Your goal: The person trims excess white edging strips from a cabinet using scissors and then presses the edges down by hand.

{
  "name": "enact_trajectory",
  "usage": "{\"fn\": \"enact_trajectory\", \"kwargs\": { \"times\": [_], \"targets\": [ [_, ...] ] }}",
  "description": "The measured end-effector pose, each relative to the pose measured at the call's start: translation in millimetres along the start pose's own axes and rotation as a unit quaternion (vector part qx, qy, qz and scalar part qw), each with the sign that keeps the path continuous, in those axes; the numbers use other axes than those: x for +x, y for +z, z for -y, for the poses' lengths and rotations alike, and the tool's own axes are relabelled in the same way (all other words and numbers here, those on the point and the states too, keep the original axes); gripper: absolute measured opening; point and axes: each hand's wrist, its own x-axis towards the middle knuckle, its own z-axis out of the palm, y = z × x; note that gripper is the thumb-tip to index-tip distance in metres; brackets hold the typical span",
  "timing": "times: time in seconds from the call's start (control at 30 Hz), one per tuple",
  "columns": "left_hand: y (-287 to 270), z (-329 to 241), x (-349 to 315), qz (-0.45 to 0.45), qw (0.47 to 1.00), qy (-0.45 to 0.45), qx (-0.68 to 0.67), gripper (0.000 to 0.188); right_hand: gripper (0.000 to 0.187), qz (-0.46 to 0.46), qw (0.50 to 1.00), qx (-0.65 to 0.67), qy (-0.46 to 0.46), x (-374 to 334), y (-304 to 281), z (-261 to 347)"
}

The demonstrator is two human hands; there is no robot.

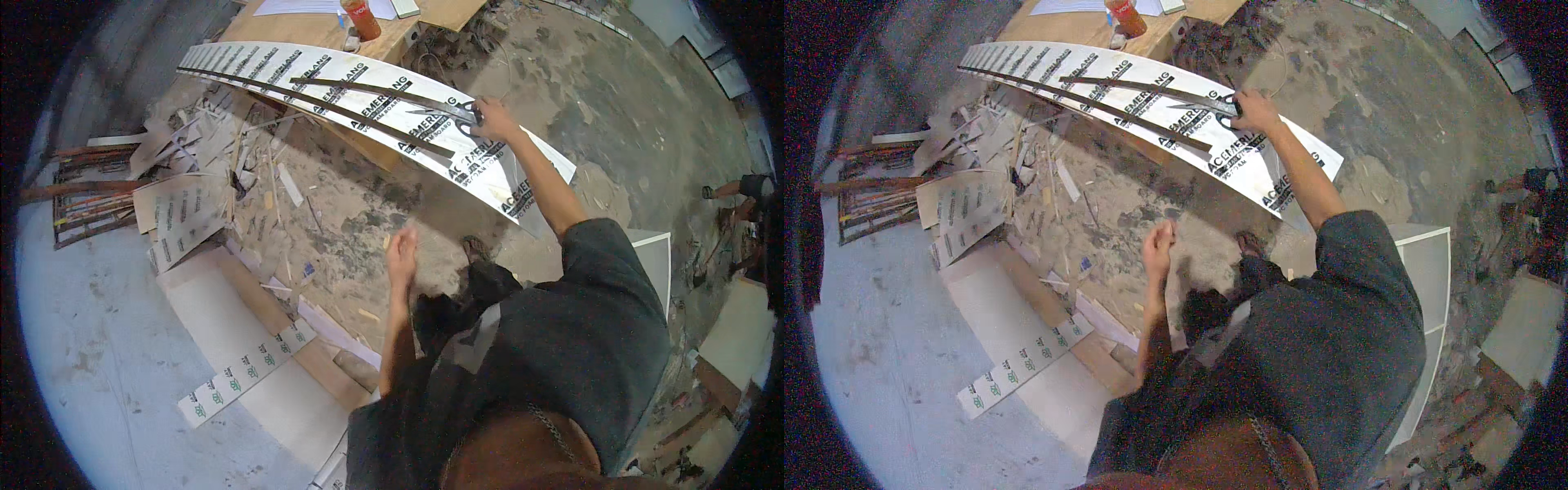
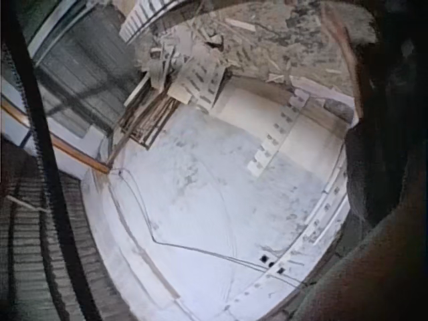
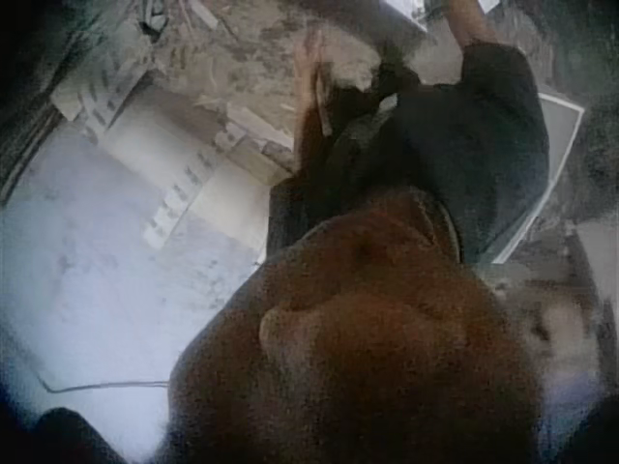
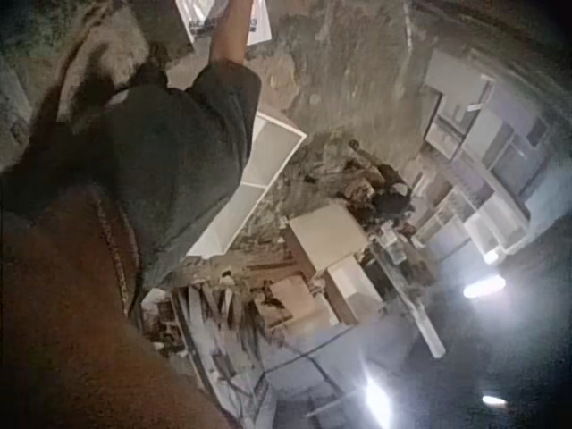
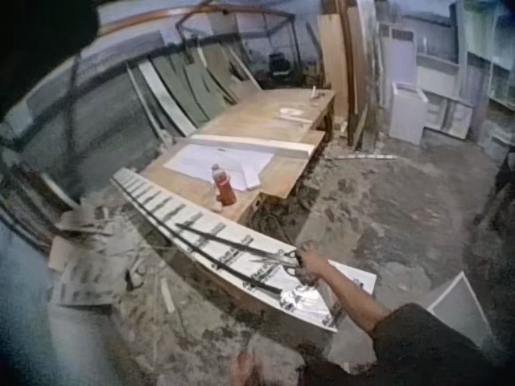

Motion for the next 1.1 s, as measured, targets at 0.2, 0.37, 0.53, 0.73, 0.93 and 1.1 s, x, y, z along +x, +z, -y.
{"fn": "enact_trajectory", "kwargs": {
  "times": [0.2, 0.37, 0.53, 0.73, 0.93, 1.1],
  "targets": [
    [40.8, -129.5, 163.1, 0.047, 0.929, 0.265, 0.253, 0.05, 0.054, 0.021, 0.997, -0.077, 0.005, -7.2, -35.3, 34.4],
    [57.3, -150.6, 305.2, 0.102, 0.702, 0.501, 0.497, 0.05, 0.056, 0.137, 0.98, -0.064, 0.127, 4.0, -70.4, 89.4],
    [68.6, -152.9, 358.2, 0.292, 0.579, 0.517, 0.559, 0.024, 0.066, 0.014, 0.963, -0.218, 0.16, -21.5, -68.7, 89.2],
    [96.3, -157.3, 377.8, 0.307, 0.542, 0.561, 0.545, 0.031, 0.065, 0.07, 0.869, -0.141, 0.469, -130.2, -96.1, 84.0],
    [86.1, -133.4, 383.7, 0.319, 0.648, 0.635, 0.275, 0.074, 0.035, -0.291, 0.733, 0.23, 0.57, -330.8, 19.6, 178.1],
    [117.9, -190.3, 217.9, 0.379, 0.704, 0.547, 0.248, 0.056, 0.024, -0.403, 0.485, 0.267, 0.729, -442.2, 141.6, 324.9]
  ]
}}
